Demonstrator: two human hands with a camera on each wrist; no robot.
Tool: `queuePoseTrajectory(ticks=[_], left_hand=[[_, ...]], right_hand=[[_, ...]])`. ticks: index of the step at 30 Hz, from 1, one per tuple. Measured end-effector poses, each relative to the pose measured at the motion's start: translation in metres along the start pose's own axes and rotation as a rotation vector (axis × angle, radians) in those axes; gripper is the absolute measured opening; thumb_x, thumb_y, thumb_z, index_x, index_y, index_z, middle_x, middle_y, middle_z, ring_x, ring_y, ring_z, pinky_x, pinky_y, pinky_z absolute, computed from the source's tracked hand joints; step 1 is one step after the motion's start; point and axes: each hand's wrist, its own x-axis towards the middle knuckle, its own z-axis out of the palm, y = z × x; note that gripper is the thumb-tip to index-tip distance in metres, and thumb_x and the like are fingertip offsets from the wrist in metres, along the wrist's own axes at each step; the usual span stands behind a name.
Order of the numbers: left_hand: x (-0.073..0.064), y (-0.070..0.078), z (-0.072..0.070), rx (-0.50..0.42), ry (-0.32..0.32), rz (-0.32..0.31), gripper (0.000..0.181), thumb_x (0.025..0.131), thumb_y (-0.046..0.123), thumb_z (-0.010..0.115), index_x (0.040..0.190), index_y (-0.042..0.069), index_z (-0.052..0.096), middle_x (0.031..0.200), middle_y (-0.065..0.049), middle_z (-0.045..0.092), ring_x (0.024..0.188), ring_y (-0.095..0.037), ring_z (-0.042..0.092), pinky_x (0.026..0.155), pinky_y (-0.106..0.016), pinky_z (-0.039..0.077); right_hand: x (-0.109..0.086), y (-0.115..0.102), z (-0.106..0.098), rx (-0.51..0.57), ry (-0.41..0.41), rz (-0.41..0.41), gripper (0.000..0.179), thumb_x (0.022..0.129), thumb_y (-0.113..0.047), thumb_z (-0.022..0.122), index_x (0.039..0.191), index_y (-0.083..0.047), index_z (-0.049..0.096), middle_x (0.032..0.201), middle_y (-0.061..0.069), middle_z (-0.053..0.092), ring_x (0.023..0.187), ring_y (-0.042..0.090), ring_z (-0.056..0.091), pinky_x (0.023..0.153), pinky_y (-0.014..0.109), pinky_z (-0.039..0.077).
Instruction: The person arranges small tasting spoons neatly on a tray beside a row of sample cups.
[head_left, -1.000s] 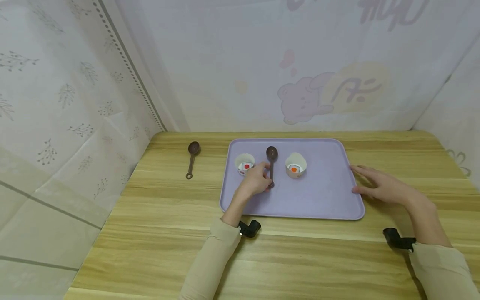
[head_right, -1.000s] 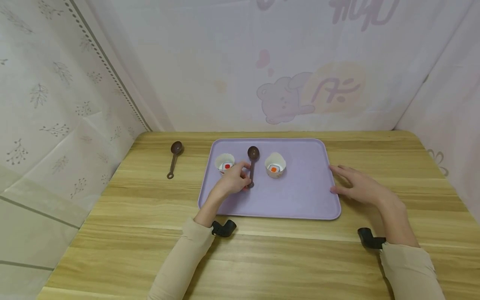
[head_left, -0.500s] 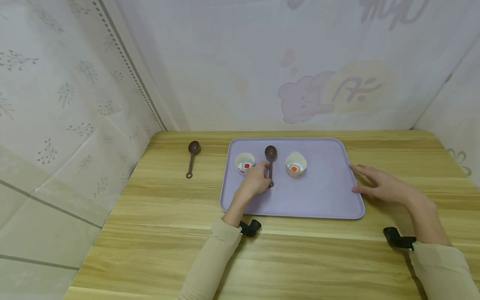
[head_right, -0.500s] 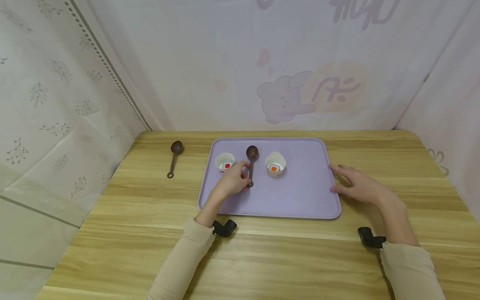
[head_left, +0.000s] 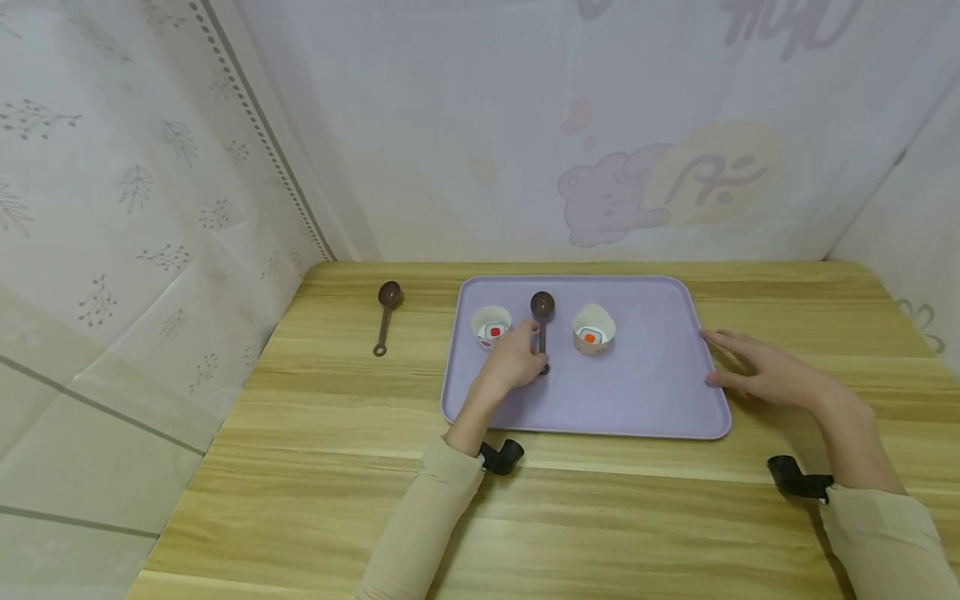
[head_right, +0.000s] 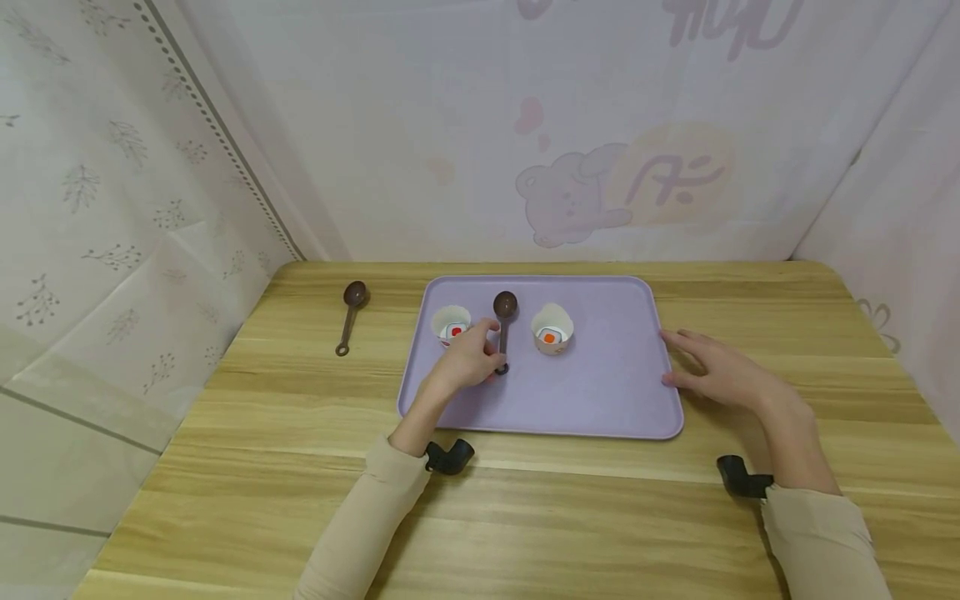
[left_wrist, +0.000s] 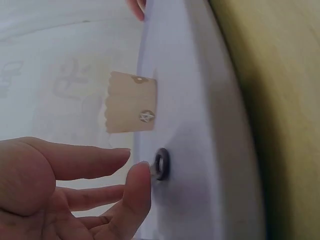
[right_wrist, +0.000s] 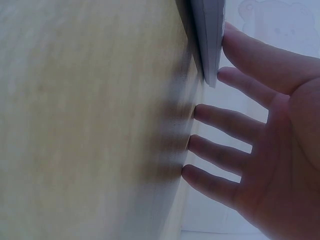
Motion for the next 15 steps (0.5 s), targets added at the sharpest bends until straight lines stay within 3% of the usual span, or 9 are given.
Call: queuePoseTrajectory(ticks=[7, 15], left_hand=[[-0.005, 0.008, -0.005, -0.002, 0.028, 0.069, 0.047, 0.094, 0.004, 0.065, 0.138, -0.004, 0.051, 0.076, -0.004, 0.060, 0.057, -0.012, 0.056, 0.054, -0.022, 0.044], [-0.013, 0.019, -0.014, -0.048, 0.043, 0.129, 0.047, 0.096, 0.008, 0.063, 0.140, -0.001, 0.051, 0.092, -0.006, 0.060, 0.075, -0.016, 0.054, 0.063, -0.025, 0.045]], right_hand=[[0.000, 0.001, 0.000, 0.006, -0.003, -0.001, 0.079, 0.099, -0.036, 0.066, 0.158, -0.001, 0.027, 0.156, 0.039, 0.018, 0.139, 0.063, 0.018, 0.105, 0.077, 0.020], [0.001, 0.001, 0.001, 0.002, -0.001, -0.007, 0.078, 0.099, -0.036, 0.066, 0.157, 0.000, 0.028, 0.155, 0.040, 0.019, 0.139, 0.063, 0.018, 0.106, 0.077, 0.020]])
